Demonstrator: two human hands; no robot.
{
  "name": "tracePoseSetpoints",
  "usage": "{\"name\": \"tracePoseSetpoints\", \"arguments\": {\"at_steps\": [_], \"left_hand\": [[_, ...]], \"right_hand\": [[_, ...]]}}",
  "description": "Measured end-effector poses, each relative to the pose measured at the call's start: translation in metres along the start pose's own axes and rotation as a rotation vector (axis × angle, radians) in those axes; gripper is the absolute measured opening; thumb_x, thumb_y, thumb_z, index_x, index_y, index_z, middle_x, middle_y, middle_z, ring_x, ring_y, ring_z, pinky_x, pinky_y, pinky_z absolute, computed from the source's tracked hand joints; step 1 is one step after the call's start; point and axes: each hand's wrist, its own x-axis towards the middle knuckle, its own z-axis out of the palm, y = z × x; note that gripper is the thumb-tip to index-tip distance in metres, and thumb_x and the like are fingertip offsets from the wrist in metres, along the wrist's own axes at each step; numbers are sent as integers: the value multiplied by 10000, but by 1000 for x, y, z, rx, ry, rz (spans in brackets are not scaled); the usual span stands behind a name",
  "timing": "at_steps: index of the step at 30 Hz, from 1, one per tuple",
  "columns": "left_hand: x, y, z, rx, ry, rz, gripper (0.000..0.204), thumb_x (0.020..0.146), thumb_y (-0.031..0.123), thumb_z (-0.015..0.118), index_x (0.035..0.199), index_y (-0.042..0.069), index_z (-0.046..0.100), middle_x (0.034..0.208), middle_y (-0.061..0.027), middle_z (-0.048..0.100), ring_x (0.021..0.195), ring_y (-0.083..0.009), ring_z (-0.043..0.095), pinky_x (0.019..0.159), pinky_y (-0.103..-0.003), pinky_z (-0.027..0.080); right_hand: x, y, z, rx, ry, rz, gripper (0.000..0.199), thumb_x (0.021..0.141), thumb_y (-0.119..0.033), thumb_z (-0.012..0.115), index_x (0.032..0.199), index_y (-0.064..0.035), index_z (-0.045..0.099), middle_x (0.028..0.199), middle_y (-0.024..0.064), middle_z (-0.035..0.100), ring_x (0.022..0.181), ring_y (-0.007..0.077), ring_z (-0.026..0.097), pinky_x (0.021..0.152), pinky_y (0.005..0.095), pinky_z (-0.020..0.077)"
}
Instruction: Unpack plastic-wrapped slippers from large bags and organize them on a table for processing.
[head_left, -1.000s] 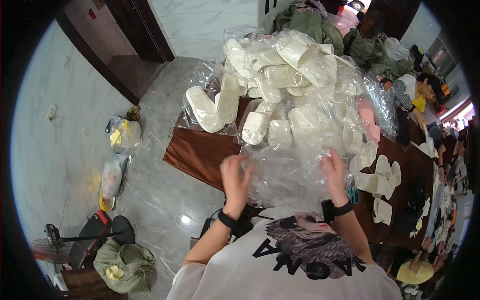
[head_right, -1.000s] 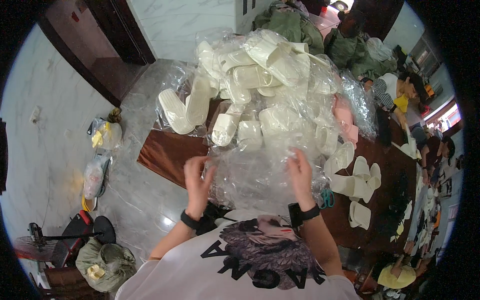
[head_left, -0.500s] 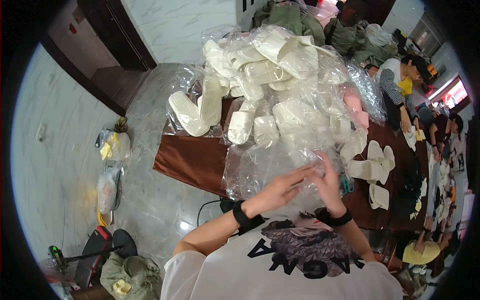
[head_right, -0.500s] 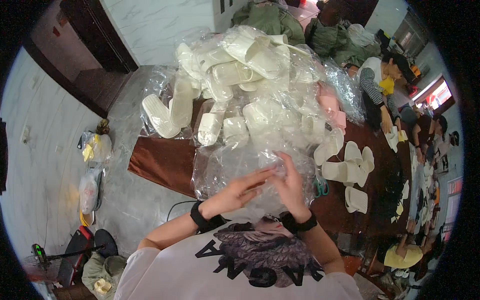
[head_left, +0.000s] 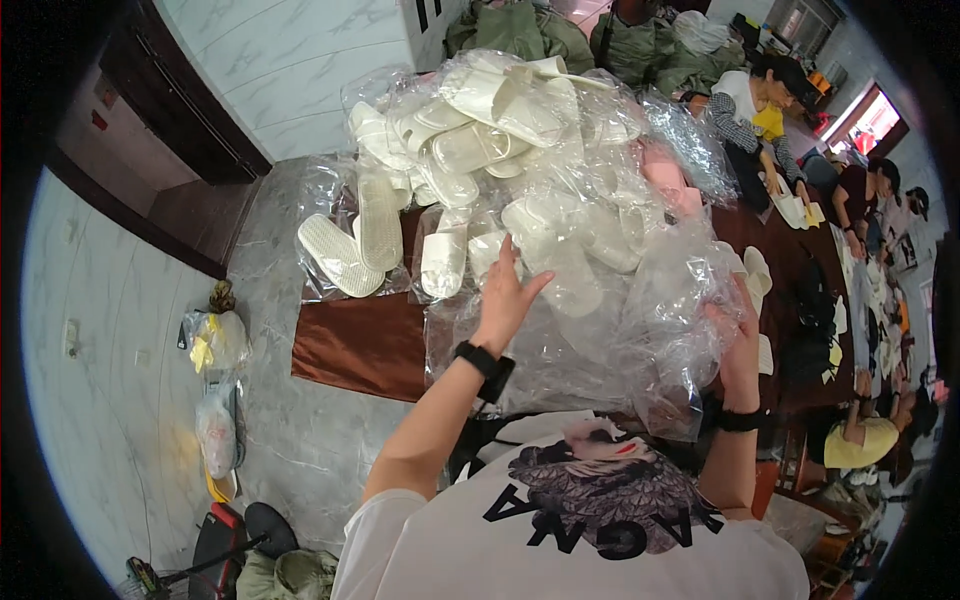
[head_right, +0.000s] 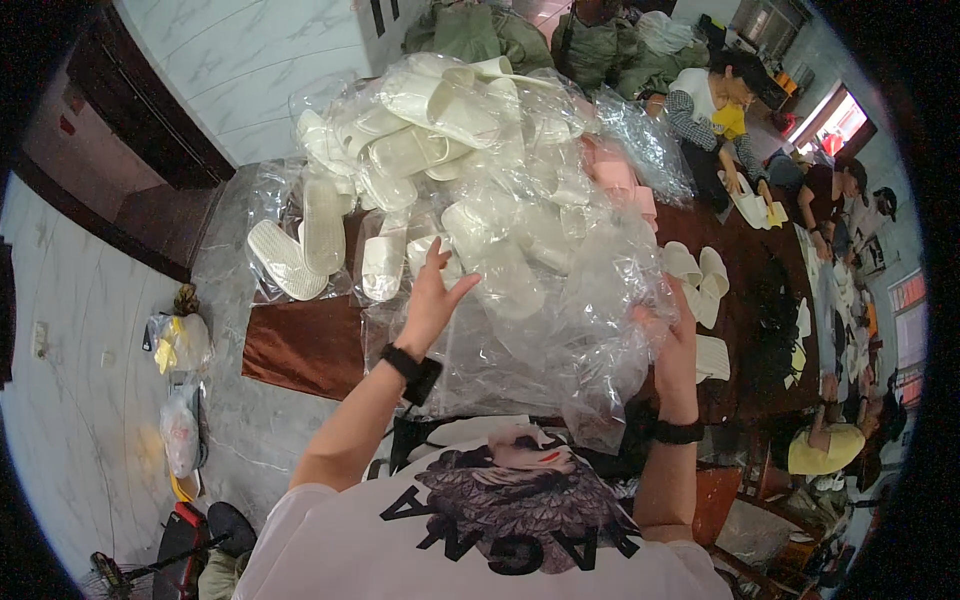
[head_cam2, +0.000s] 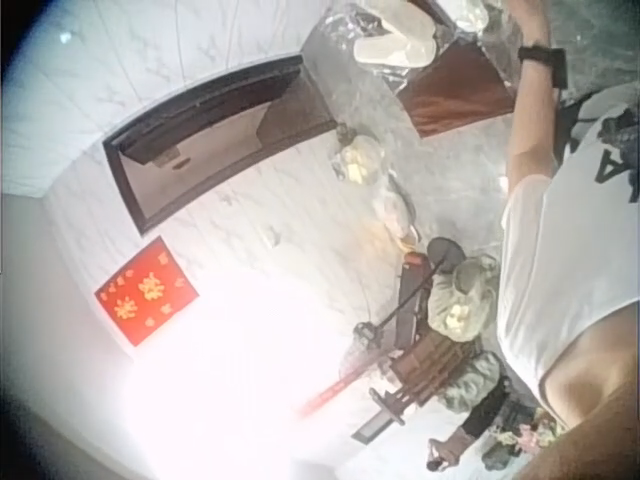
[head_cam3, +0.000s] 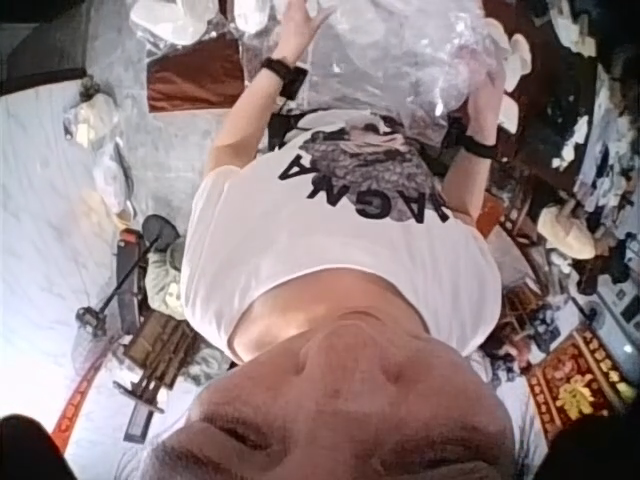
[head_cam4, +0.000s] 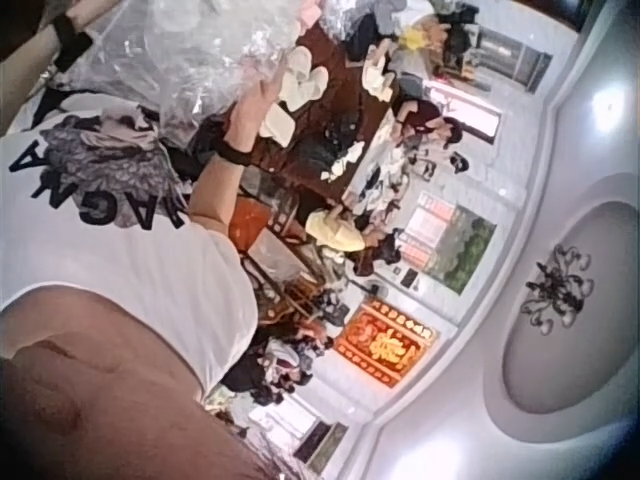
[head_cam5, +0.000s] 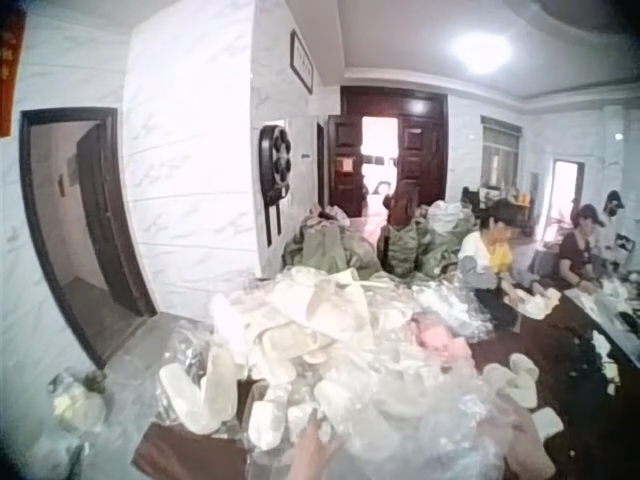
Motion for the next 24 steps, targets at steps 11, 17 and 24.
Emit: {"name": "tracePoseSetpoints", "arguments": {"at_steps": [11,17,24], "left_hand": [[-4,10,24,264,16,192,313,798,260,725,979,24,625,888,-111,626,696,-260,604,621,-351,498],[-61,-21,50,-412,-485,-668,274,888,235,648,930,-26,574,863,-94,648,727,-137,637,565,-277,493],[-46,21,49,-922,-326,-711,171,939,131,561,1037,-7,546,760,-59,614,651,-149,619,558,-270,495]], "right_hand": [[-4,-9,-41,58,-36,-34,593,800,-104,664,1338,30,452,1139,83,596,967,153,590,829,288,490],[-20,-27,-28,-9,88,-99,615,811,-82,655,1377,2,428,1170,97,591,981,173,599,827,297,503],[-24,-29,0,-505,-85,-223,465,825,-55,633,1271,-15,505,1210,88,590,1068,193,563,958,318,415]]}}
